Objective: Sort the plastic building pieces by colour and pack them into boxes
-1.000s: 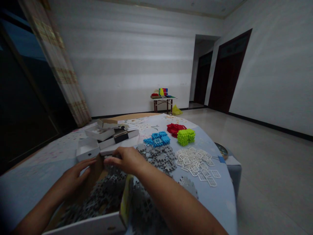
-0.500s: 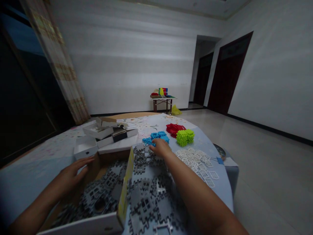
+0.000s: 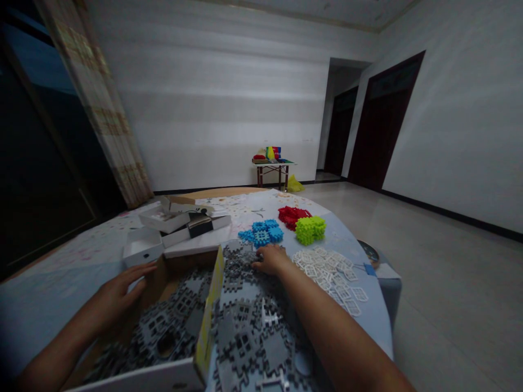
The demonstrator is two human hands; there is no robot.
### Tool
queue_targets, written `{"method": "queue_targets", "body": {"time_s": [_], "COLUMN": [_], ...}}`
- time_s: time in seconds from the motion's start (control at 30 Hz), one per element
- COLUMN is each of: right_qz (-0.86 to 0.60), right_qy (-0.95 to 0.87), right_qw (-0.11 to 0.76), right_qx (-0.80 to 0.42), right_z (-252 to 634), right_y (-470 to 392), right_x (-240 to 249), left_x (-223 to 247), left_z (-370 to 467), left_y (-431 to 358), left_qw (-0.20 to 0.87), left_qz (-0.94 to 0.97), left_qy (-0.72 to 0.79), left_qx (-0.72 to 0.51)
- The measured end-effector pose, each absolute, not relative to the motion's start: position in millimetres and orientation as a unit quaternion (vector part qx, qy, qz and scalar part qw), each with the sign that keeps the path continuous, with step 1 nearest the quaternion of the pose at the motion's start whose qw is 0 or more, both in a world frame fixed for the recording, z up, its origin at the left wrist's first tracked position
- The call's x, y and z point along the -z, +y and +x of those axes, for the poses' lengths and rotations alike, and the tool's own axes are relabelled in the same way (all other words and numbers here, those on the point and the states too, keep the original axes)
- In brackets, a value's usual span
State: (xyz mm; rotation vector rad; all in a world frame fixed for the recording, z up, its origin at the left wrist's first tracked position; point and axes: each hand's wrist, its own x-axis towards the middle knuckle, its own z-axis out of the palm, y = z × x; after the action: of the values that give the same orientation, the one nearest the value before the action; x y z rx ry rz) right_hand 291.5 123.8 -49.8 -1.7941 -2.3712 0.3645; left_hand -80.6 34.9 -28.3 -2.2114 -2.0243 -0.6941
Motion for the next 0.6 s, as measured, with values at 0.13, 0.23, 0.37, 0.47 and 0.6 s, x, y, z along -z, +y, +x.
{"method": "queue_targets", "body": {"time_s": [0.13, 0.23, 0.37, 0.47, 0.6], "right_qz": [-0.579, -0.576, -0.566, -0.551, -0.533], "right_qy": [-0.802, -0.802, -0.809, -0.819, -0.832], "right_qw": [0.068, 0.076, 0.062, 0.064, 0.074], "right_qx": [-0.131, -0.137, -0.149, -0.151, -0.134], "right_z": [289, 284, 276, 274, 275], "right_y": [118, 117, 119, 119, 116], "right_x": [42, 41, 45, 47, 48], "left_x": [26, 29, 33, 34, 32], "left_z": [-78, -81, -84, -84, -82], "left_y": [33, 35, 37, 37, 36], "left_qw": [0.035, 0.038, 0.043, 0.043, 0.042], "left_qz": [-0.719, -0.72, -0.72, -0.718, -0.718], "left_qy": [-0.655, -0.652, -0.648, -0.65, -0.651], "left_qx": [0.229, 0.234, 0.243, 0.244, 0.244]}}
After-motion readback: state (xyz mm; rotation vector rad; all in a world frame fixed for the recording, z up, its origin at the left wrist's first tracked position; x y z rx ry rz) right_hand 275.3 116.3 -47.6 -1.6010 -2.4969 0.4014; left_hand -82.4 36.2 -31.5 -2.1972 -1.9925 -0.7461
